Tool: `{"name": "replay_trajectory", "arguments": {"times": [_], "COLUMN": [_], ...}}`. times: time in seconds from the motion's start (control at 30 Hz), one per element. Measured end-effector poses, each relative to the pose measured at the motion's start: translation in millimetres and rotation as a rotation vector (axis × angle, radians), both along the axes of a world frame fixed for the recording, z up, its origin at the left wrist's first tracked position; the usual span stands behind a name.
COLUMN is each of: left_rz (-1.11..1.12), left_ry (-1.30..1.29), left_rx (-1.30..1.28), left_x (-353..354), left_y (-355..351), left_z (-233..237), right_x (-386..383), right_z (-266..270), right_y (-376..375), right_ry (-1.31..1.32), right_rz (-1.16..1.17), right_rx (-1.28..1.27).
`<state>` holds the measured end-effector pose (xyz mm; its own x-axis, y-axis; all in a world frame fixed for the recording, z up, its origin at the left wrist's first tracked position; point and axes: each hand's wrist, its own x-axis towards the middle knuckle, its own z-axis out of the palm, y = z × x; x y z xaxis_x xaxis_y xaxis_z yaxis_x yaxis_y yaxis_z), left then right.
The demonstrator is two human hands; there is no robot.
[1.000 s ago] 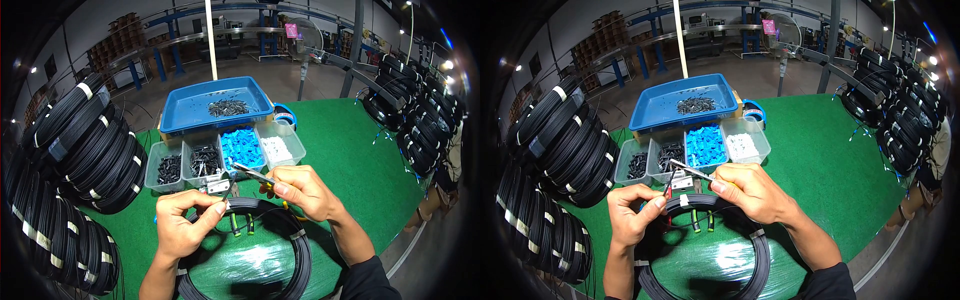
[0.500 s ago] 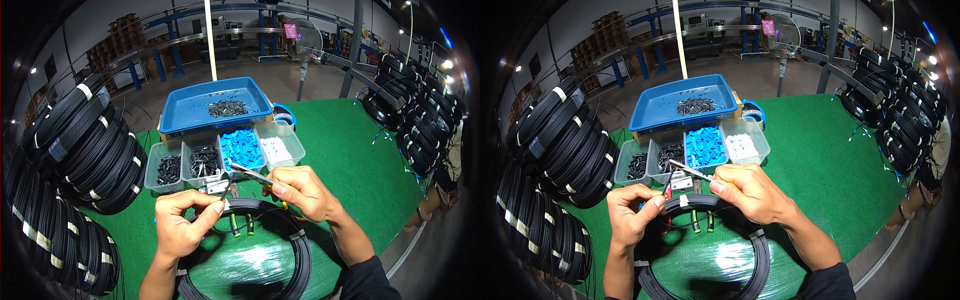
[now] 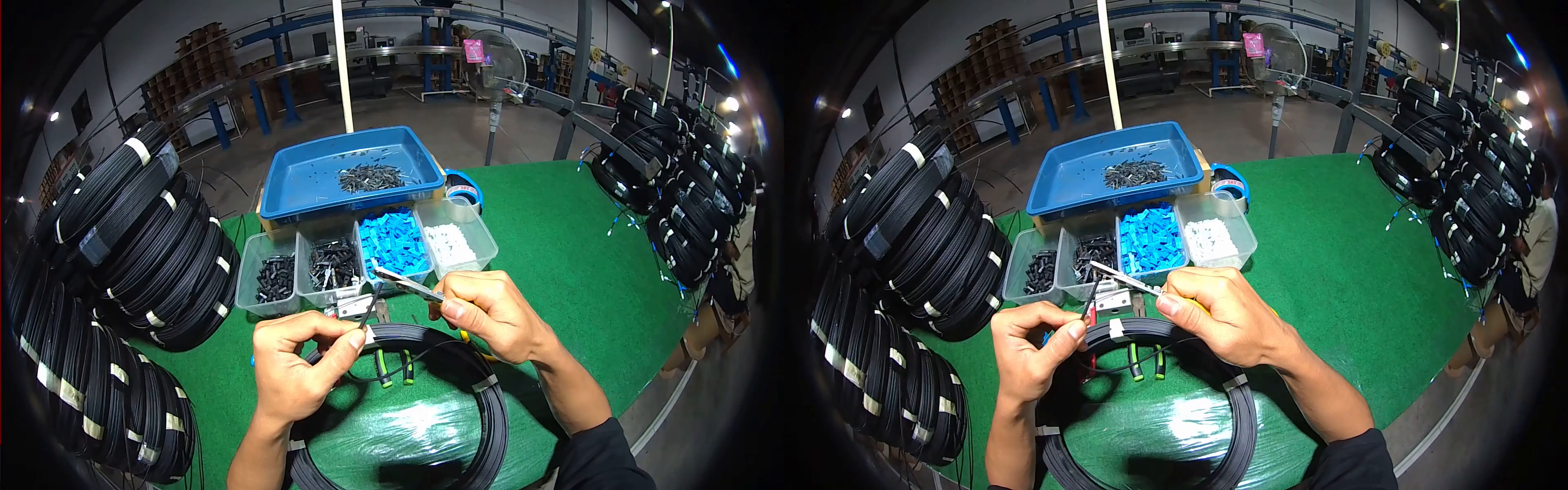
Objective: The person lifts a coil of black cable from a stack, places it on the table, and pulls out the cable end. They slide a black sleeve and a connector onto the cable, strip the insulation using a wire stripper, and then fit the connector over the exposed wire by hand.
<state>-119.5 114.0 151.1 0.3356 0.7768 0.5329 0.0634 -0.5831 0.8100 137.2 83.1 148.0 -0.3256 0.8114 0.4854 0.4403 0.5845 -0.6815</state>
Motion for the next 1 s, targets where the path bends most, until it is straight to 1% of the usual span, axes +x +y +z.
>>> {"name": "replay_trajectory", "arguments": {"times": [0.07,0.5,0.87,1.0], "left_rz": [0.003,0.000,-0.002,0.002], "left_ry": [0.001,-0.009,-0.011,0.000], "left_rx": [-0.005,-0.013,-0.044,0.003], "left_x": [0.0,-0.1,-0.3,-0.1], "left_y": [0.0,0.1,-1.0,-1.1], "left_z": [-0.5,-1.3,0.1,0.4], "right_x": [-0.8,-0.4,0.7,5.0], "right_z": [-2.5,1.8,-2.0,-1.4], "right_y": [0.6,-1.7,0.9,3.1], "right_ry": [0.069,0.048,0.091,0.072], "right_rz": [0.020,-0.021,-0.003,-0.003], "right_rx": [0.014,-0.002,0.057,0.099]}}
